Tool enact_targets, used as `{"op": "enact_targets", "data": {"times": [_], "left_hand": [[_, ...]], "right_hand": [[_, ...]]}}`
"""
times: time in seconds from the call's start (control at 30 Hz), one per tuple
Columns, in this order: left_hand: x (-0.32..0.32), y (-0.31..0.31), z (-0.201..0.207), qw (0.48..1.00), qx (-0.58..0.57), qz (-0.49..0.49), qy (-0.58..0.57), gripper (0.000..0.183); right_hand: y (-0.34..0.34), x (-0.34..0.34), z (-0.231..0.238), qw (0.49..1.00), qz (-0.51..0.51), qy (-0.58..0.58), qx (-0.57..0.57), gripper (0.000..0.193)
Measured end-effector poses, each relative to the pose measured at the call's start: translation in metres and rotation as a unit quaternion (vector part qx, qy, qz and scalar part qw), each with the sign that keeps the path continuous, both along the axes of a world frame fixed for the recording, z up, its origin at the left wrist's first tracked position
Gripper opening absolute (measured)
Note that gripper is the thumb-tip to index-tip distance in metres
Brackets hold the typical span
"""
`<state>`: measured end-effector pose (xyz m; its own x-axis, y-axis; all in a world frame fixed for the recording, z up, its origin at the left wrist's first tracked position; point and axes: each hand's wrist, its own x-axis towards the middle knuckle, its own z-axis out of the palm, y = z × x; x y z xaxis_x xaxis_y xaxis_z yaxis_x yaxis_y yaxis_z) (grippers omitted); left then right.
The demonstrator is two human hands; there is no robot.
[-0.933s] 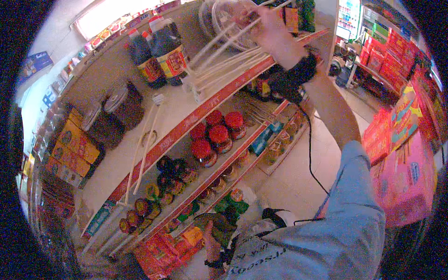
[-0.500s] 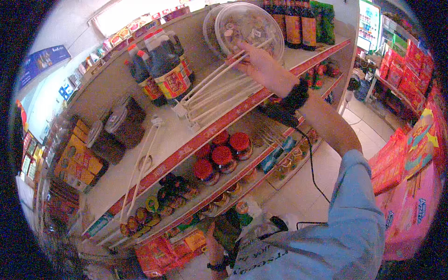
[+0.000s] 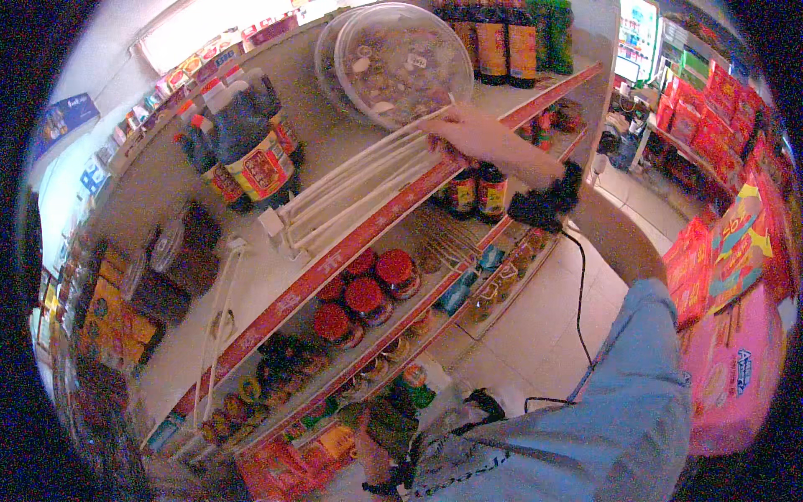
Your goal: The person repeatedly assembles and disassembles a small white plastic clip with two white rods, using a green cloth to hold the components. The person repeatedly inserts and removes the rods from the clip, handling the parts one at a time.
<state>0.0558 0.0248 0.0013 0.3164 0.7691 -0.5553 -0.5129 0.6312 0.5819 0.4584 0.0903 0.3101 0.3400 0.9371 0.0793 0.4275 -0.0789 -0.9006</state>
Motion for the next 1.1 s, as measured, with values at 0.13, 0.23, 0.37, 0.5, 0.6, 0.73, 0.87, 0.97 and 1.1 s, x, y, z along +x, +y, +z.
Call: {"op": "enact_targets", "data": {"times": [0.13,0.23,0.37,0.5,0.6,0.73,0.87,0.97,1.1], "left_hand": [[-0.012,-0.004,0.017,1.0,0.018,-0.005,-0.019,0.033],[-0.009,-0.004,0.084,0.998,0.049,-0.007,-0.047,0.038],[-0.015,0.005,0.11,0.995,0.052,0.013,-0.079,0.042],[-0.024,-0.005,0.131,0.987,0.146,-0.026,-0.058,0.059],[-0.038,-0.009,0.114,0.978,0.206,-0.038,0.001,0.072],[-0.071,-0.013,0.08,0.818,0.448,-0.142,0.333,0.083],[-0.075,-0.025,0.094,0.943,0.301,-0.016,0.142,0.084],[-0.086,-0.027,0.095,0.919,0.343,-0.033,0.192,0.082],[-0.1,-0.039,0.108,0.936,0.311,-0.022,0.163,0.072]], "right_hand": [[-0.04,-0.056,-0.022,0.989,0.094,-0.081,0.082,0.032],[-0.065,-0.113,-0.054,0.977,0.209,-0.026,-0.031,0.028],[-0.081,-0.165,-0.111,0.964,0.262,0.015,-0.038,0.018],[-0.089,-0.218,-0.127,0.953,0.292,0.08,-0.031,0.012],[-0.097,-0.258,-0.125,0.942,0.327,0.08,-0.009,0.015],[-0.11,-0.3,-0.123,0.925,0.324,0.198,0.032,0.02],[-0.114,-0.318,-0.124,0.918,0.325,0.226,-0.007,0.021],[-0.117,-0.33,-0.123,0.92,0.319,0.227,0.007,0.021],[-0.127,-0.344,-0.119,0.94,0.313,0.134,0.036,0.017]]}}
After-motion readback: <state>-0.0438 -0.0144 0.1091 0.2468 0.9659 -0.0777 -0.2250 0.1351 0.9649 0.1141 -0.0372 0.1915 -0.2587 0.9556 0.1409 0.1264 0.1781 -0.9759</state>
